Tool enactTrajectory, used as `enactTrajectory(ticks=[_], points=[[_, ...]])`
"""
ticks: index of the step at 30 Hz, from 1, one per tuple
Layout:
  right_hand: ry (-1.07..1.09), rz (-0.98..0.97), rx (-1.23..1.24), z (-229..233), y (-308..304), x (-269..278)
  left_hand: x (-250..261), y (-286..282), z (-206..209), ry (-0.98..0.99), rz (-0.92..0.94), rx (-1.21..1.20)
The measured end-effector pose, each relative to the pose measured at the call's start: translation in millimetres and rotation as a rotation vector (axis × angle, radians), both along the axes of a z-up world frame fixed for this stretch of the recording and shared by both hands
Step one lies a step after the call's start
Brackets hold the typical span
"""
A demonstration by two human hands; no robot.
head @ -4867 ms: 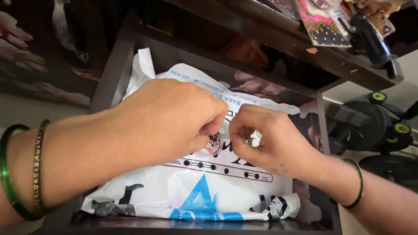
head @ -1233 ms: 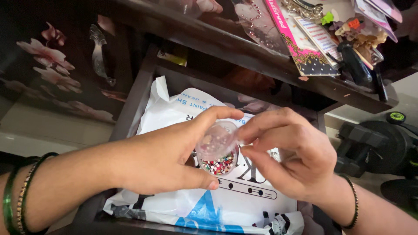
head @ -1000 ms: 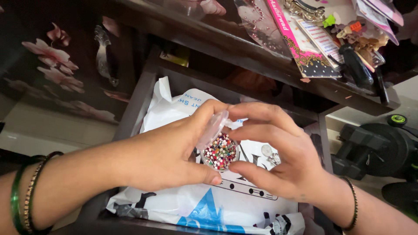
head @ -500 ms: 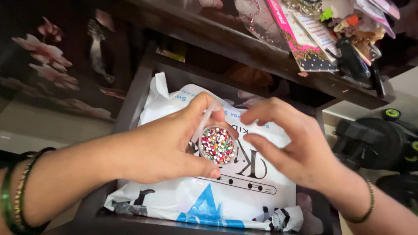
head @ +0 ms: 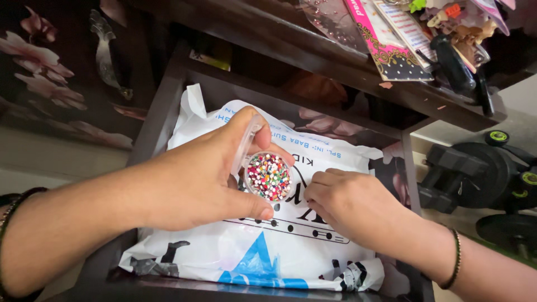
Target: The person opens a white plastic package labeled 'Krishna Kids Wear' and removes a small clear container filled with colorful beads. They place the container on a dark surface, open it, and pour some beads out. The person then picks up the loose beads and places them back into the container before closing it and placing it on a shelf.
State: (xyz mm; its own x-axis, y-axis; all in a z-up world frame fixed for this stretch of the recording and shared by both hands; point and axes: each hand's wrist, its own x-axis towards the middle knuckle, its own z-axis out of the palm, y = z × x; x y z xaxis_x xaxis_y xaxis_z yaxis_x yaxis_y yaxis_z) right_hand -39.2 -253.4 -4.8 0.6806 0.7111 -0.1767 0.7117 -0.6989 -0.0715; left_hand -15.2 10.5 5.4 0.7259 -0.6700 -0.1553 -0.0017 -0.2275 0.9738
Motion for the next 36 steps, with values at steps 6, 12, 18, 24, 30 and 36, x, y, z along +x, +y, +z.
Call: enactTrajectory(ticks=[6, 12, 18, 24, 30, 36], points=[[-0.198, 0.173, -0.107, -3.0, 4.3, -5.7, -0.1, 3.9, -5.3, -0.009, -0.012, 0.134], [-0.087, 0.034, -0.071, -9.6, 5.5, 1.8, -0.8, 6.0, -21.6, -0.168, -0.043, -0.124], [0.596, -0.411, 0.519, 17.2, -13.7, 32.6, -1.3, 5.2, -6.6, -0.086, -0.02, 0.173], [0.947, -0.399, 0.787, 38.2, 3.5, 34.9, -2.2, 7.2, -3.0, -0.088, -0.029, 0.14], [0.991, -0.384, 0.833, 31.9, 22.3, 40.3, -2.7, 9.3, -1.2, -0.108, -0.026, 0.106], [0.925, -0.426, 0.837, 25.7, 22.7, 40.5, -0.1, 10.0, -10.1, -0.16, -0.024, 0.053]])
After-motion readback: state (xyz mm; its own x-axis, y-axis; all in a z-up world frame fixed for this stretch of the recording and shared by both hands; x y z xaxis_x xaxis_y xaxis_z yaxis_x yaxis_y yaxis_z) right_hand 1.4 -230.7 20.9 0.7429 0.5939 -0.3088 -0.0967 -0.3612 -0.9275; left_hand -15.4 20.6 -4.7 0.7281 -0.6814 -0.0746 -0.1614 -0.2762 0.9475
